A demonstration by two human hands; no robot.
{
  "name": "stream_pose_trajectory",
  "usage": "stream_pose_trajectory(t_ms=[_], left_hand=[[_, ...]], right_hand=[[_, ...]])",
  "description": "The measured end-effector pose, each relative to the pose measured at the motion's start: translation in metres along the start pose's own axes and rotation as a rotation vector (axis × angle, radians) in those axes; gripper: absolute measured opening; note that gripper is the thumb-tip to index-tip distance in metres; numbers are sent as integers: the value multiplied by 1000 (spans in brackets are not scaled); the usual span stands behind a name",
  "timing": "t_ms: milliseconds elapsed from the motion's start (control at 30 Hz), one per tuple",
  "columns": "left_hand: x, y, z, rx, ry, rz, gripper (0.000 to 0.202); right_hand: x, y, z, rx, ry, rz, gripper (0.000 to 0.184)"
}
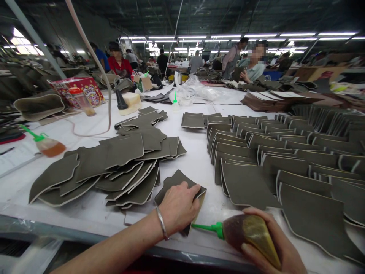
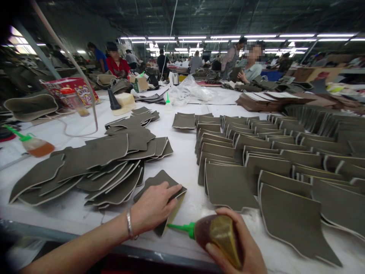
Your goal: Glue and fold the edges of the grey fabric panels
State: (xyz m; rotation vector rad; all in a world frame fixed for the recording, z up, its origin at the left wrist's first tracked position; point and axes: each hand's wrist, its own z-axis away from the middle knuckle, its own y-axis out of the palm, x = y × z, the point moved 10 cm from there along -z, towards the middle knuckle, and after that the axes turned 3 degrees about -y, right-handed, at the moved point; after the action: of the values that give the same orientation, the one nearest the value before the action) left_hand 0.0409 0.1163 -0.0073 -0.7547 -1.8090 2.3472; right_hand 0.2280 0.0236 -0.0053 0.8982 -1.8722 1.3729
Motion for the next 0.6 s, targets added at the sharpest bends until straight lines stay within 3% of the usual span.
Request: stream_pose_trajectory(t_ms=[100, 167, 233, 333, 400, 500, 600], left_hand=[[0, 0, 0, 2, 1, 2, 47], [0, 1, 0, 0, 3, 6, 47], [1, 1, 0, 3, 4, 10, 47], [2, 1, -1, 13, 2, 15, 46], [2, 1, -1, 16, 1, 17, 47], [2, 1, -1, 16, 1, 16, 47], [2, 2, -1, 18, 3, 16, 46]], right_hand=[[-5, -14, -3, -148, 115, 16, 41], [-5, -19, -4, -196, 120, 54, 44], [-5, -18, -4, -180, 84, 76, 43], [-2, 0, 0, -24, 4, 40, 40], [0, 6, 4, 13, 9, -20, 38], [-5, -1, 6, -86, 112, -50, 37], [-7, -7, 6, -133, 120, 4, 38]])
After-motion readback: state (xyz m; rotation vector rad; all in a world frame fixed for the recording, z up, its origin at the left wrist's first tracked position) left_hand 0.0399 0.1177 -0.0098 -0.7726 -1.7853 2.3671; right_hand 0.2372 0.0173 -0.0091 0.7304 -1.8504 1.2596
